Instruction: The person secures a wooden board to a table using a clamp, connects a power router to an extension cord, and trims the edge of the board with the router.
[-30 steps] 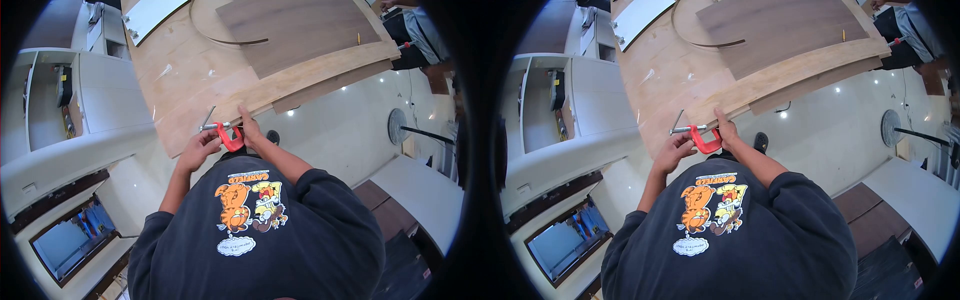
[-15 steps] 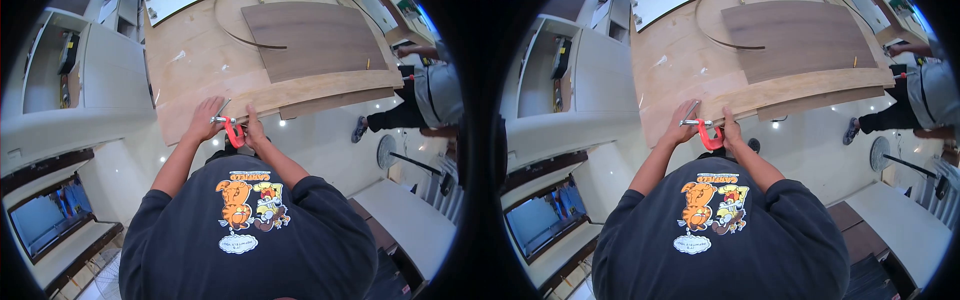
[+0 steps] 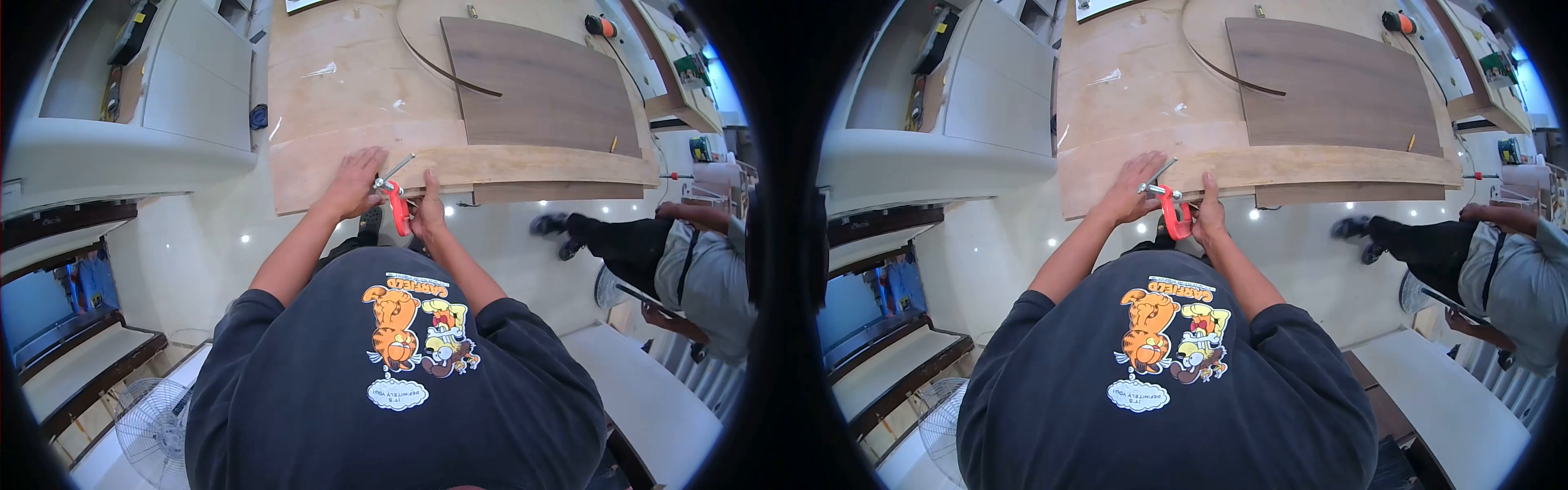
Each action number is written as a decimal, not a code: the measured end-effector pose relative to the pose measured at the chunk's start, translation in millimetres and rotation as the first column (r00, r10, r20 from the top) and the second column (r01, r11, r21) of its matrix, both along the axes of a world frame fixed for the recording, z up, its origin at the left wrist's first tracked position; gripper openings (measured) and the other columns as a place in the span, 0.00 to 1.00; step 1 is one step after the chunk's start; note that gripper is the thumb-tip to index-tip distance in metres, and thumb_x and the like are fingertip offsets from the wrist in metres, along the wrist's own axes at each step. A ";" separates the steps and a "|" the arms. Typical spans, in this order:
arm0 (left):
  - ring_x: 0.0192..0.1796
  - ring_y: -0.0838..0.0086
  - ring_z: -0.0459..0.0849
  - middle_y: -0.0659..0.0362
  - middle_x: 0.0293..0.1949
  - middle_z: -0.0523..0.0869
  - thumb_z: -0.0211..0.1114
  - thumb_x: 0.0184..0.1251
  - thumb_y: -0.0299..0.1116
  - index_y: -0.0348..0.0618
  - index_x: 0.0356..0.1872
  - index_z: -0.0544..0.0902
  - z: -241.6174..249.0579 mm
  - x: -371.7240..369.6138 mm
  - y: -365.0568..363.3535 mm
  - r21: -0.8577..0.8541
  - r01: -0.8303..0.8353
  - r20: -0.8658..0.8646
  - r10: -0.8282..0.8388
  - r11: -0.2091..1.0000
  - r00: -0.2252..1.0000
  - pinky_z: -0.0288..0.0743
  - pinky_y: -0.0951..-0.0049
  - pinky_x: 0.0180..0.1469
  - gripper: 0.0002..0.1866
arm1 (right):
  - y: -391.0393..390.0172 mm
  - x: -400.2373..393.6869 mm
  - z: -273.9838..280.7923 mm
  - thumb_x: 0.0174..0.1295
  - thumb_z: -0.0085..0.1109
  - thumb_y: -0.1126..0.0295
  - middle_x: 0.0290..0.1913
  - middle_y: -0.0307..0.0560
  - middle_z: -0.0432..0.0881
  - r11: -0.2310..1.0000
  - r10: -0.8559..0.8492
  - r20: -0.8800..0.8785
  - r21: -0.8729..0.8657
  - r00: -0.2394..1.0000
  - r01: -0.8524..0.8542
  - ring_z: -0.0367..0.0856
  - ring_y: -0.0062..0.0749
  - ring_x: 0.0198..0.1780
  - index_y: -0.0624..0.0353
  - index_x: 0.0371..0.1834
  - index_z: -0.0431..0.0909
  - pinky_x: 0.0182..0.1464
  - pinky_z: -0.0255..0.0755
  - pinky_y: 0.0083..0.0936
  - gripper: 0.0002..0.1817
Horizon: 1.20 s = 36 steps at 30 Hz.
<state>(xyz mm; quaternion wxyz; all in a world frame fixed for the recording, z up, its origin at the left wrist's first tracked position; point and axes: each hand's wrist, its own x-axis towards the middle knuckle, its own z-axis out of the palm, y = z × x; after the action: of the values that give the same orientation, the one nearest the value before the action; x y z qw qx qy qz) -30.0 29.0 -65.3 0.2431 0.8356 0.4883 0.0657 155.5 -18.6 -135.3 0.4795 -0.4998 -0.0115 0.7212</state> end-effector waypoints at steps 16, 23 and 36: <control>0.73 0.53 0.64 0.48 0.70 0.67 0.81 0.44 0.37 0.40 0.72 0.63 -0.6 8.5 2.9 0.087 0.025 0.009 -0.026 0.996 1.000 0.57 0.51 0.73 0.51 | -2.1 -3.5 4.4 0.57 0.62 0.30 0.51 0.50 0.81 0.997 -0.057 0.008 -0.048 0.998 0.057 0.80 0.36 0.49 0.62 0.62 0.73 0.54 0.75 0.36 0.45; 0.67 0.52 0.73 0.46 0.63 0.76 0.76 0.52 0.32 0.37 0.74 0.61 50.5 -1.8 -8.0 -0.302 -0.058 0.127 0.101 0.951 0.987 0.66 0.55 0.69 0.47 | -2.2 -2.1 0.9 0.58 0.61 0.31 0.51 0.49 0.82 0.997 -0.066 -0.017 -0.040 0.998 0.065 0.80 0.36 0.50 0.62 0.60 0.74 0.56 0.75 0.37 0.44; 0.46 0.72 0.87 0.51 0.45 0.86 0.68 0.66 0.26 0.32 0.60 0.66 90.9 32.7 -15.7 -0.856 0.061 0.325 0.442 0.514 0.836 0.79 0.71 0.51 0.26 | -2.5 -5.4 1.4 0.57 0.63 0.32 0.51 0.49 0.81 0.989 -0.111 0.012 -0.097 0.994 0.112 0.80 0.36 0.49 0.64 0.61 0.74 0.56 0.74 0.38 0.45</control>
<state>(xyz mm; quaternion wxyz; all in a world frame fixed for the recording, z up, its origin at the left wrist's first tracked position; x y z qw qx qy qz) 2.7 13.3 25.5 0.7228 0.5034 0.4686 0.0674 150.0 -21.1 -133.9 0.4942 -0.5248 0.0500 0.6913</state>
